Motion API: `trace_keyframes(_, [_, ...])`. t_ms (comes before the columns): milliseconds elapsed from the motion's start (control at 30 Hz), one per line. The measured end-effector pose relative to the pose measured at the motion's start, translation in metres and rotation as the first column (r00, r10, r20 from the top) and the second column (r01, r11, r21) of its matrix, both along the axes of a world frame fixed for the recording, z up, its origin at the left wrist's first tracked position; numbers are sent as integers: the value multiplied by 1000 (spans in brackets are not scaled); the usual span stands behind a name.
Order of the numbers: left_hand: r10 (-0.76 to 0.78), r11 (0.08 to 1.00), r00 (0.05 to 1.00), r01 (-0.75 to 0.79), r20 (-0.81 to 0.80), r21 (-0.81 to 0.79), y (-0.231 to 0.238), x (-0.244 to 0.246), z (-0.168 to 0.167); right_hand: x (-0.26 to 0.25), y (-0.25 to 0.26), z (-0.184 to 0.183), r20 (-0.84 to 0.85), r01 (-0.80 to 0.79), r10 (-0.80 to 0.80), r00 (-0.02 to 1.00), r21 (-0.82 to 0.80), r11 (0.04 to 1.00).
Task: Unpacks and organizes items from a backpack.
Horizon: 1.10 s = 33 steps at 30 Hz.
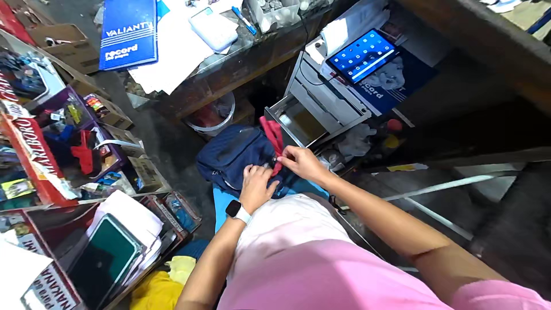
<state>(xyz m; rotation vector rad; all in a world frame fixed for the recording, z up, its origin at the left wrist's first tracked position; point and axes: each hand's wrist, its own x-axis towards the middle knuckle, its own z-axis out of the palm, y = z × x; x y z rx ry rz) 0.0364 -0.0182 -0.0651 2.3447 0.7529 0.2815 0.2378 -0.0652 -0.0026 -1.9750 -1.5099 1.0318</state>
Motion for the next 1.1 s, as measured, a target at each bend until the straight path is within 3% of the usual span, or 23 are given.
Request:
trace_keyframes(67, [17, 1000, 1000, -17, -9, 15, -1, 1, 0, 12, -4, -5, -46, -55, 50, 998, -95, 994])
trace_keyframes(133, [59, 998, 996, -59, 60, -5, 0, 0, -1, 11, -11, -3, -274, 2, -51, 960, -175, 985])
trace_keyframes(167, [73, 997, 993, -70, 89, -37, 0, 0, -3, 4, -15, 0, -436, 93, -171, 884, -194, 977])
trace_keyframes(233, [103, 991, 988, -92, 111, -99, 0, 1, -4, -12, -20, 9, -725, 210, -322, 609, -244, 947])
trace_keyframes(267, [114, 987, 988, -101, 101, -123, 0, 1, -3, -18, -20, 12, -781, 232, -320, 536, -229, 945])
trace_keyframes(300, [120, 986, 988, -108, 97, -126, 0, 1, -2, -20, -18, 15, -778, 225, -267, 569, -165, 960])
trace_keyframes(333, [123, 988, 987, -112, 106, -103, 0, 1, -3, -17, -16, 18, -700, 181, -178, 691, -71, 981])
trace_keyframes(367, [122, 991, 985, -114, 124, -72, 0, 0, -3, -10, -13, 21, -489, 63, -50, 871, 10, 998])
trace_keyframes(400, [123, 992, 981, -118, 150, -43, 0, -2, -3, -2, -12, 22, -150, -91, 94, 984, 30, 995])
trace_keyframes(433, [130, 991, 974, -131, 184, -7, -1, -4, -4, 3, -13, 18, 167, -212, 212, 963, -19, 977])
trace_keyframes(467, [143, 988, 965, -151, 221, 23, -1, -6, -5, 7, -18, 14, 352, -287, 303, 886, -97, 953])
trace_keyframes(533, [190, 977, 946, -209, 262, 44, -1, -7, -6, 11, -29, 20, 398, -385, 455, 796, -247, 889])
trace_keyframes(567, [218, 972, 943, -234, 252, 31, -1, -7, -7, 12, -34, 29, 345, -436, 500, 794, -250, 864])
trace_keyframes(633, [240, 970, 946, -244, 218, -10, -3, -7, -9, 10, -43, 46, 130, -494, 496, 859, -51, 868])
trace_keyframes(700, [184, 983, 965, -182, 186, -28, -3, -7, -7, 0, -43, 58, -204, -356, 386, 899, 172, 919])
trace_keyframes(767, [122, 992, 978, -115, 170, -51, -3, -9, 0, -12, -35, 58, -520, -99, 184, 834, 187, 977])
trace_keyframes(833, [102, 994, 967, -105, 233, 4, -6, -11, -5, -11, -24, 50, -728, 30, 62, 683, 113, 993])
trace_keyframes(933, [107, 994, 937, -108, 334, -16, -10, -12, -9, 4, -9, 38, -823, 56, -32, 567, 0, 998])
trace_keyframes(1000, [165, 986, 928, -148, 333, -74, -12, -11, -1, 14, -3, 26, -831, 174, -176, 528, -97, 980])
trace_keyframes(1100, [308, 945, 881, -239, 360, -222, -8, -12, 19, 22, -3, 20, -746, 332, -319, 584, -139, 933])
